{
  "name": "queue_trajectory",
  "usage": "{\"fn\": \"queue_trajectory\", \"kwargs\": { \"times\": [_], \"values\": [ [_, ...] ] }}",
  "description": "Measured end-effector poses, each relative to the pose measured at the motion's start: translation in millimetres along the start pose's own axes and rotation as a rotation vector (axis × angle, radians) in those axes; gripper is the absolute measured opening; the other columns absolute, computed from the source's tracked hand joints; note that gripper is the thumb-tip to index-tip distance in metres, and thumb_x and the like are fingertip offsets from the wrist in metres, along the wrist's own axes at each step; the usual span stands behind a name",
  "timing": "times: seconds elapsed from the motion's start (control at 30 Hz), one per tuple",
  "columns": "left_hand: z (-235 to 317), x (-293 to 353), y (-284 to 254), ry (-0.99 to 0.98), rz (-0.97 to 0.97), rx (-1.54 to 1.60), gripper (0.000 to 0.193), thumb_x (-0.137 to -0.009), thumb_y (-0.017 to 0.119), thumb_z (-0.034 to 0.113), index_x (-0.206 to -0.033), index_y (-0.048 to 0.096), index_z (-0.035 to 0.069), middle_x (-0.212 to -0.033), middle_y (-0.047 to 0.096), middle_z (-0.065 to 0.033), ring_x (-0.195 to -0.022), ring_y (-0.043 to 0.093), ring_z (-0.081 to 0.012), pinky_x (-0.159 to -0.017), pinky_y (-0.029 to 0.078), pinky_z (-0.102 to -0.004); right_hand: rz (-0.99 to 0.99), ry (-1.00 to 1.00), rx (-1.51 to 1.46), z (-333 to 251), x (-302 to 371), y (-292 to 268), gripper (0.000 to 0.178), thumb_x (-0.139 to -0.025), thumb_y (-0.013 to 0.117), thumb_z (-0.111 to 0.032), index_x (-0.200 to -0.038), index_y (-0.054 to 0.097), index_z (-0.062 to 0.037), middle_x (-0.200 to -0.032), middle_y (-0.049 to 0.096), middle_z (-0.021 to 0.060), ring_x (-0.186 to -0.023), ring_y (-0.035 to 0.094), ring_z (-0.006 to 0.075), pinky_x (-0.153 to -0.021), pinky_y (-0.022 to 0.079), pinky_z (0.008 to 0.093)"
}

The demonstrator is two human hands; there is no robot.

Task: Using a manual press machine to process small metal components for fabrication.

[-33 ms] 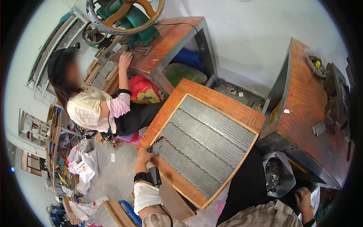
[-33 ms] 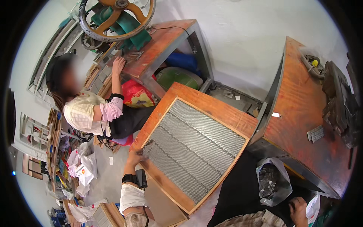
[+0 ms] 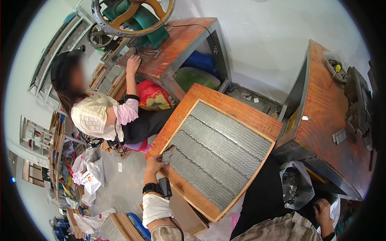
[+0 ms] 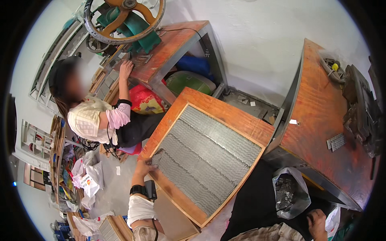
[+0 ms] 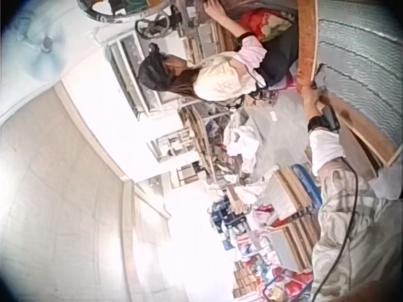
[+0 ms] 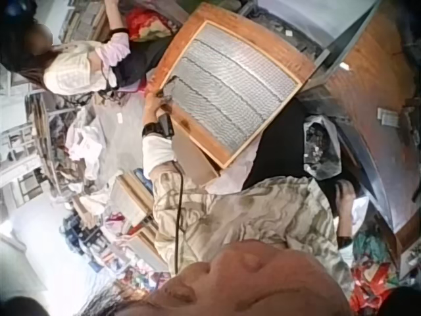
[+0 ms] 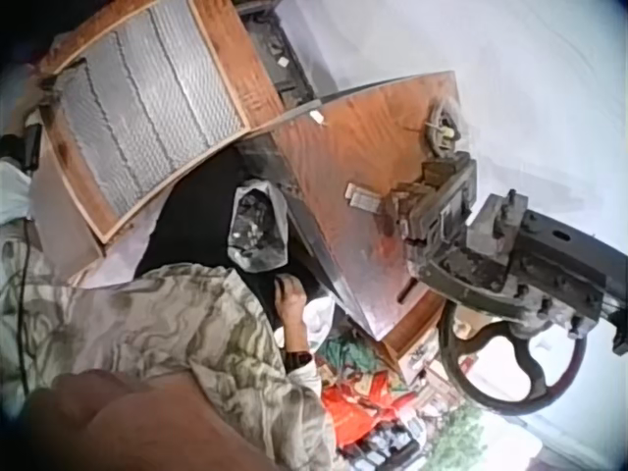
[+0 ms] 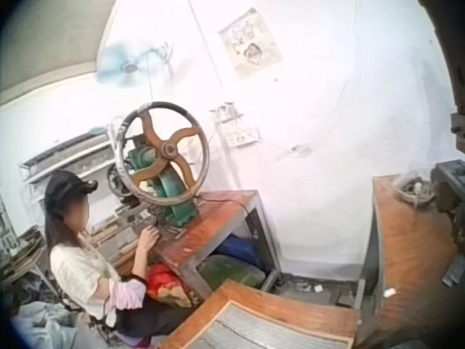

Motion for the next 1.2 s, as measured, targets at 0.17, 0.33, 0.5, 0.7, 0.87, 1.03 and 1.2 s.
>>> {"fn": "queue_trajectory", "kwargs": {
  "times": [0.17, 0.33, 0.5, 0.7, 0.87, 1.03, 1.2],
  "values": [
    [-9.7, 1.7, 3.1, 0.134, 0.098, -0.226, 0.062, -0.056, 0.084, 0.014, -0.111, 0.061, -0.001, -0.088, 0.068, -0.0162, -0.079, 0.066, -0.0218, -0.076, 0.051, -0.0304, -0.053, -0.004, 0.047, -8.7, -3.9, -4.3, 0.022, -0.06, 0.066, 0.006, -0.079, 0.058, -0.0008, -0.081, 0.058, 0.0176, -0.076, 0.057, 0.0362, -0.067, 0.047, 0.0401],
    [6.9, 15.5, -3.3, 0.084, 0.116, -0.247, 0.058, -0.057, 0.082, 0.012, -0.111, 0.062, 0.003, -0.089, 0.067, -0.0175, -0.08, 0.066, -0.0241, -0.076, 0.051, -0.0317, -0.015, -0.004, 0.023, -11.2, -5.5, 0.7, 0.02, -0.058, 0.065, 0.007, -0.075, 0.057, -0.0002, -0.077, 0.058, 0.0164, -0.074, 0.057, 0.036, -0.065, 0.046, 0.0415],
    [4.5, 18.7, 11.5, 0.132, 0.248, -0.358, 0.052, -0.059, 0.078, 0.014, -0.107, 0.064, 0.002, -0.092, 0.066, -0.0187, -0.083, 0.065, -0.0275, -0.076, 0.051, -0.0323, -0.035, -0.024, 0.023, -10.9, -7.6, -0.1, 0.019, -0.059, 0.065, 0.006, -0.076, 0.058, -0.0009, -0.078, 0.059, 0.0157, -0.075, 0.057, 0.0351, -0.066, 0.047, 0.0409],
    [7.5, 12.2, 7.0, 0.039, 0.249, -0.264, 0.046, -0.058, 0.077, 0.021, -0.097, 0.065, -0.002, -0.079, 0.066, -0.0107, -0.071, 0.062, -0.0194, -0.067, 0.049, -0.0326, -0.035, -0.083, 0.108, -1.9, 0.3, -10.3, 0.018, -0.064, 0.069, -0.006, -0.08, 0.061, -0.0036, -0.081, 0.06, 0.0136, -0.076, 0.058, 0.0324, -0.068, 0.049, 0.0396],
    [70.4, 41.6, -31.0, 0.117, 0.234, 0.372, 0.038, -0.062, 0.063, -0.005, -0.099, 0.06, -0.014, -0.085, 0.065, -0.0155, -0.074, 0.063, -0.0188, -0.066, 0.051, -0.0287, -0.018, -0.158, 0.085, -2.3, -10.9, -26.6, 0.017, -0.069, 0.069, -0.011, -0.084, 0.062, -0.0059, -0.083, 0.062, 0.0097, -0.076, 0.06, 0.0279, -0.066, 0.051, 0.0368],
    [286.9, 130.8, 3.7, 0.402, -0.098, 0.536, 0.044, -0.063, 0.061, -0.006, -0.105, 0.056, -0.016, -0.089, 0.064, -0.0157, -0.076, 0.062, -0.0193, -0.066, 0.05, -0.027, 0.168, -0.331, 0.031, -40.4, -22.7, -84.5, 0.019, -0.068, 0.07, -0.009, -0.086, 0.064, -0.0062, -0.084, 0.062, 0.0081, -0.075, 0.061, 0.0253, -0.065, 0.051, 0.0342],
    [460.0, 213.2, 126.8, 0.693, -0.711, 0.499, 0.043, -0.067, 0.073, 0.002, -0.107, 0.061, -0.008, -0.098, 0.065, -0.0147, -0.086, 0.063, -0.0194, -0.077, 0.051, -0.0295, 0.402, -0.407, 0.03, -33.9, -32.4, -127.1, 0.018, -0.068, 0.069, -0.007, -0.086, 0.064, -0.0045, -0.084, 0.062, 0.0085, -0.075, 0.061, 0.0252, -0.063, 0.05, 0.0345]
  ]
}}
Point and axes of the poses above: each hand's wrist, its own x-axis away from the middle knuckle, its own y-axis out of the palm, z = x × y, the point moved 1 cm from there along -x, towards the middle knuckle
